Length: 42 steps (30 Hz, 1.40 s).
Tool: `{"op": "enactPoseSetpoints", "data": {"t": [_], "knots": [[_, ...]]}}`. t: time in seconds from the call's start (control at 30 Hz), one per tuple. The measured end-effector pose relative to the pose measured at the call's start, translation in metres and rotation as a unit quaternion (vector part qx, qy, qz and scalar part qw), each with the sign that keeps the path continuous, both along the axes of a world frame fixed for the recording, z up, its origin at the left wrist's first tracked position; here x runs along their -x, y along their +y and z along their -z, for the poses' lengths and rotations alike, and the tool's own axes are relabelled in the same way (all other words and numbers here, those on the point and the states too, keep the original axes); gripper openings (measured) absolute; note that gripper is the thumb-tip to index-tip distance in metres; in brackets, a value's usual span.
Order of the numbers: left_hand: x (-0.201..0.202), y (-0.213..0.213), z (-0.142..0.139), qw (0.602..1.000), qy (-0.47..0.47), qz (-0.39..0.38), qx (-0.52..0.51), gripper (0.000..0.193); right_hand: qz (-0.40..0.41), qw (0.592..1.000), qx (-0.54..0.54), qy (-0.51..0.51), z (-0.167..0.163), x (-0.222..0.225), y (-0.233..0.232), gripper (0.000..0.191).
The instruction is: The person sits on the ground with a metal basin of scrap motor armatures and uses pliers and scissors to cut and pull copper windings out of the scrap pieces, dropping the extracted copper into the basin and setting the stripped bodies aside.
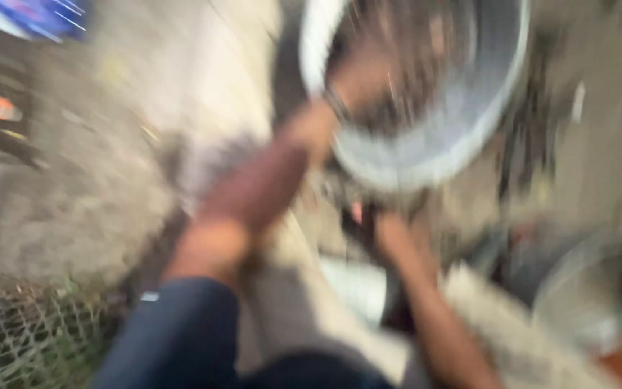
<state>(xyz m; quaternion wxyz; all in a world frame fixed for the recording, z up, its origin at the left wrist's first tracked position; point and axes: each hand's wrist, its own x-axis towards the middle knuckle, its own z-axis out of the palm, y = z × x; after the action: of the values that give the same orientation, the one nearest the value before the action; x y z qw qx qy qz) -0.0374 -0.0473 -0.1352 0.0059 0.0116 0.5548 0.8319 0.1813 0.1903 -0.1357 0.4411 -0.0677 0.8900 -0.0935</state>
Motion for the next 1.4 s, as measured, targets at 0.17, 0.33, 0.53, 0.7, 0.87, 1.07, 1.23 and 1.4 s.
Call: {"op": "enactPoseSetpoints", "data": {"t": [0.17, 0.33, 0.53, 0.7, 0.87, 1.07, 1.23, 1.4], "knots": [[0.013, -0.005, -0.031, 0.999, 0.000, -0.040, -0.018, 0.037, -0.151, 0.936, 0.174, 0.267, 0.002, 0.022, -0.078, 0.061], [0.022, -0.012, -0.033, 0.995, -0.100, -0.009, -0.025, 0.034, -0.163, 0.981, 0.029, 0.104, 0.016, 0.038, -0.165, 0.039], [0.030, -0.013, -0.021, 0.994, -0.094, 0.007, -0.051, 0.036, -0.045, 0.977, 0.195, 0.078, 0.010, 0.041, -0.200, 0.046], [0.027, -0.021, -0.031, 0.995, -0.093, 0.021, -0.036, 0.036, 0.022, 0.974, 0.221, 0.048, 0.005, 0.045, -0.203, 0.048], [0.024, -0.029, -0.037, 0.993, -0.101, 0.031, -0.047, 0.035, 0.066, 0.956, 0.284, -0.002, 0.002, 0.045, -0.185, 0.050], [0.018, -0.033, -0.055, 0.989, -0.120, 0.042, -0.080, 0.030, -0.068, 0.912, 0.403, -0.033, -0.026, 0.056, -0.128, 0.063], [-0.005, -0.044, -0.086, 0.992, -0.096, 0.058, -0.055, 0.027, -0.027, 0.918, 0.390, -0.061, -0.072, 0.079, -0.057, 0.055], [-0.036, -0.052, -0.113, 0.991, -0.105, 0.071, -0.054, 0.021, 0.181, 0.913, 0.342, 0.131, -0.140, 0.112, 0.031, 0.040]]}}
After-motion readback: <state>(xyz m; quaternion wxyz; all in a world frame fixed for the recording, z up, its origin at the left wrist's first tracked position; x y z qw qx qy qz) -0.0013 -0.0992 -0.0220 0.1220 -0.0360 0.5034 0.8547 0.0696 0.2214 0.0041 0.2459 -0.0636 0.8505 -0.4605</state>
